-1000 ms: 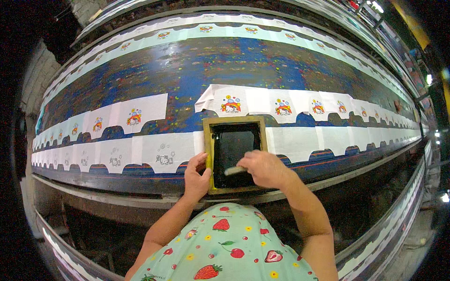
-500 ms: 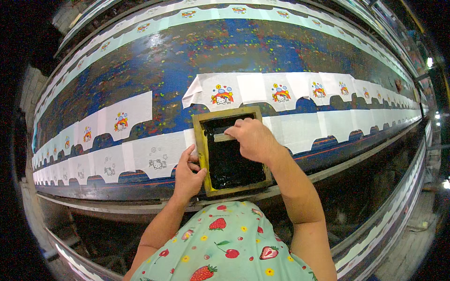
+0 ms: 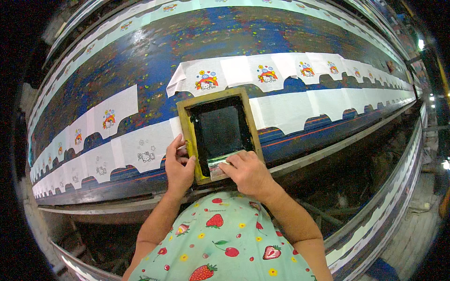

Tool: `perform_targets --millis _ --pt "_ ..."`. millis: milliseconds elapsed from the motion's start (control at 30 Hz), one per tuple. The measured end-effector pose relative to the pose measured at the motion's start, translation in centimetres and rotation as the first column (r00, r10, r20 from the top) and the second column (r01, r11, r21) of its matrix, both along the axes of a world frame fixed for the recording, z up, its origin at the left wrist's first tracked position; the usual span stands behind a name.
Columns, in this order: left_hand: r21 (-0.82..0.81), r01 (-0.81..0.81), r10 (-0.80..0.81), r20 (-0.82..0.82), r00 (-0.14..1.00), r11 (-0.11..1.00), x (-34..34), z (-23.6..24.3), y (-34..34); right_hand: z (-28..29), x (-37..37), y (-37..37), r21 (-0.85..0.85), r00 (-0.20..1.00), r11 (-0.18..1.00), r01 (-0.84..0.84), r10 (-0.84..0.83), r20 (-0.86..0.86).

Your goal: The person uses a squeegee to spread black ink evenly across a screen-printing frame. They repeatedly move the squeegee back and forth over the mesh, then lift the frame to inspect the ink distribution. The process is repeated multiple times on the same frame.

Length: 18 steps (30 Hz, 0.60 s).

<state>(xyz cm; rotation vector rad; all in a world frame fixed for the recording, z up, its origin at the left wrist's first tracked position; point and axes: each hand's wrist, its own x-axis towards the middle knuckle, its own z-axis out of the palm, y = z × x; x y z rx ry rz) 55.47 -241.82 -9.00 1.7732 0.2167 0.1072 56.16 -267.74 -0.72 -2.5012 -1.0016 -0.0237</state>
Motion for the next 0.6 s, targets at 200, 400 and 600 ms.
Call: perform_targets --millis 200,400,600 --pt "0.163 -0.085 0.054 0.185 0.981 0.983 -1.2 -0.9 -2.2 0.1 -2.3 -0.7 -0.004 0.995 1.000 0.001 -0.002 -0.102" --pt "0.306 -0.151 0.073 0.253 0.965 0.940 -0.9 -1.3 -3.1 -1.5 -3.3 -4.3 0.296 0.967 0.920 0.256 -0.247 -0.070" --pt "0.162 -0.184 0.133 0.282 0.950 0.970 -0.5 -0.5 -5.9 -5.2 -3.9 -9.5 0.613 0.895 0.659 0.437 -0.251 -0.368"
